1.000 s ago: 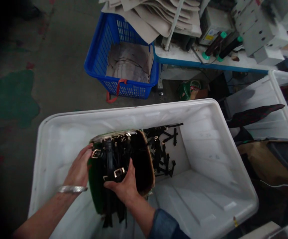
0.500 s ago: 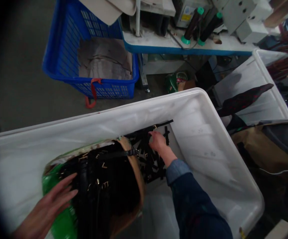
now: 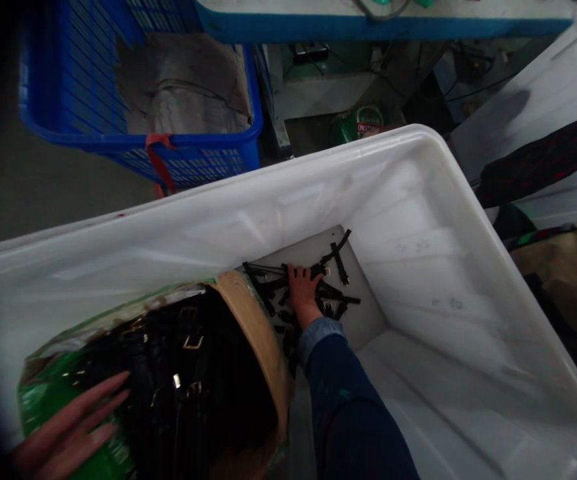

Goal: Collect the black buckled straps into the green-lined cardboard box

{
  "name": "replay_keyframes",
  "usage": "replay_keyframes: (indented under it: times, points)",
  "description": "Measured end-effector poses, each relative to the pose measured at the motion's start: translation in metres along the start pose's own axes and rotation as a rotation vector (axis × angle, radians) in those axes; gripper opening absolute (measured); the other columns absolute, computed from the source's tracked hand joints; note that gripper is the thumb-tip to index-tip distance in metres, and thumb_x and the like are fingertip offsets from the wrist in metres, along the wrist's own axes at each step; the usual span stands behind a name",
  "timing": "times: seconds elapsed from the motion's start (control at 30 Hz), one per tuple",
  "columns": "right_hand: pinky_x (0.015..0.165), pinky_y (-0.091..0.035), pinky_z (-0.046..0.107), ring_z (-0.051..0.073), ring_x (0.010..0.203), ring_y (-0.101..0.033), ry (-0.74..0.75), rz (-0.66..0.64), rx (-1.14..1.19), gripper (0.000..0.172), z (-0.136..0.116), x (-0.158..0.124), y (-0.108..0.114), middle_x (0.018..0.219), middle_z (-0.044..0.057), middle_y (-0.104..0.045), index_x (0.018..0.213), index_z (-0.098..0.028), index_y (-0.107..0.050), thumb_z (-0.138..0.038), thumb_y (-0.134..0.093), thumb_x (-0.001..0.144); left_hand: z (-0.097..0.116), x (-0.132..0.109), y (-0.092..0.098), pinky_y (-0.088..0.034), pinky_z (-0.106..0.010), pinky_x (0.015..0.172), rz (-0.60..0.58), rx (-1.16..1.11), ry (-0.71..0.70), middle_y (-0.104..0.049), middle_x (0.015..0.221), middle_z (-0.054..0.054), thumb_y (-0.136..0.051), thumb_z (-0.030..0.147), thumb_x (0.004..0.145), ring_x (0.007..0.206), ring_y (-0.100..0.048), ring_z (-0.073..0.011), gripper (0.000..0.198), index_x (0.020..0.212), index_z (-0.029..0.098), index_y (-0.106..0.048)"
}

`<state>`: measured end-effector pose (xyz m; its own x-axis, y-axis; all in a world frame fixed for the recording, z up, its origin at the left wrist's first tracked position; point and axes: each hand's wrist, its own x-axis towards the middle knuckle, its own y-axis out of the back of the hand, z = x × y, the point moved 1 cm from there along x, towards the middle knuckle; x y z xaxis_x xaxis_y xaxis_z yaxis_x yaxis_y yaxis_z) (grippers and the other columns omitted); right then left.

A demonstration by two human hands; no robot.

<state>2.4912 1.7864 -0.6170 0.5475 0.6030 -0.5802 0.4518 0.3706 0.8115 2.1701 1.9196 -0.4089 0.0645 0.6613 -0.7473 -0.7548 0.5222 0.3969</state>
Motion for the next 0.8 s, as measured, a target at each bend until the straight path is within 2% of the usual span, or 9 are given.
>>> replay_keyframes:
  times: [0.13,0.23,0.33,0.47,0.57,0.67,0.8]
  points:
    - [0.111,-0.025,0.054,0.033,0.121,-0.052,-0.054,-0.084,0.056,0.072,0.008,-0.020,-0.008,0.127,0.020,-0.060,0.140,-0.012,-0.039,-0.026,-0.070,0.077,0.006,-0.007,-0.002,-0.033,-0.056,0.112,-0.057,0.004,0.001,-0.070,0.119,-0.006,-0.080,0.060,0.054,0.131,-0.049,-0.0394,0.059,0.107,0.036,-0.072]
    - [0.099,-0.040,0.042,0.029,0.109,-0.063,-0.093,-0.134,0.086,0.041,0.012,-0.026,-0.008,0.115,0.019,-0.067,0.125,-0.011,-0.052,-0.014,-0.055,0.084,0.008,-0.011,-0.002,-0.030,-0.060,0.112,-0.107,-0.001,-0.014,-0.070,0.120,-0.006,-0.079,0.062,0.058,0.133,-0.047,-0.0386,0.056,0.108,0.038,-0.071]
    - [0.081,-0.047,0.036,0.028,0.098,-0.068,-0.156,-0.161,0.101,0.039,0.017,-0.032,-0.005,0.105,0.016,-0.071,0.124,-0.014,-0.052,-0.011,-0.049,0.085,0.009,-0.012,0.002,-0.026,-0.062,0.114,-0.165,-0.001,-0.044,-0.068,0.125,-0.006,-0.078,0.063,0.061,0.134,-0.045,-0.0377,0.054,0.109,0.038,-0.071]
    - [0.075,-0.048,0.034,0.028,0.095,-0.069,-0.218,-0.157,0.118,0.043,0.029,-0.039,0.013,0.101,0.014,-0.073,0.122,-0.016,-0.052,-0.017,-0.059,0.079,0.016,-0.011,0.008,-0.028,-0.057,0.115,-0.239,0.024,-0.008,-0.065,0.131,-0.007,-0.079,0.061,0.061,0.135,-0.046,-0.0361,0.061,0.116,0.034,-0.070]
    - [0.071,-0.048,0.032,0.026,0.090,-0.068,-0.253,-0.058,0.307,0.035,0.038,-0.052,0.045,0.095,0.011,-0.072,0.106,-0.018,-0.059,-0.019,-0.063,0.071,0.028,-0.015,0.009,-0.033,-0.056,0.113,-0.258,0.016,0.043,-0.064,0.132,-0.010,-0.080,0.061,0.057,0.134,-0.046,-0.0379,0.066,0.115,0.030,-0.071]
    - [0.060,-0.046,0.028,0.020,0.070,-0.065,-0.257,0.010,0.720,0.024,0.036,-0.080,0.095,0.075,0.002,-0.067,0.085,-0.018,-0.059,-0.016,-0.063,0.061,0.043,-0.025,0.005,-0.032,-0.056,0.114,-0.247,0.009,0.020,-0.063,0.134,-0.010,-0.078,0.060,0.059,0.134,-0.046,-0.0371,0.066,0.116,0.029,-0.070]
    - [0.043,-0.039,0.024,0.012,0.043,-0.048,-0.322,-0.126,1.240,0.023,0.005,-0.141,0.180,0.050,-0.009,-0.048,0.073,-0.020,-0.052,-0.021,-0.065,0.055,0.060,-0.038,-0.001,-0.032,-0.054,0.115,-0.247,-0.045,-0.037,-0.062,0.133,-0.011,-0.077,0.053,0.062,0.133,-0.047,-0.0347,0.064,0.118,0.025,-0.067]
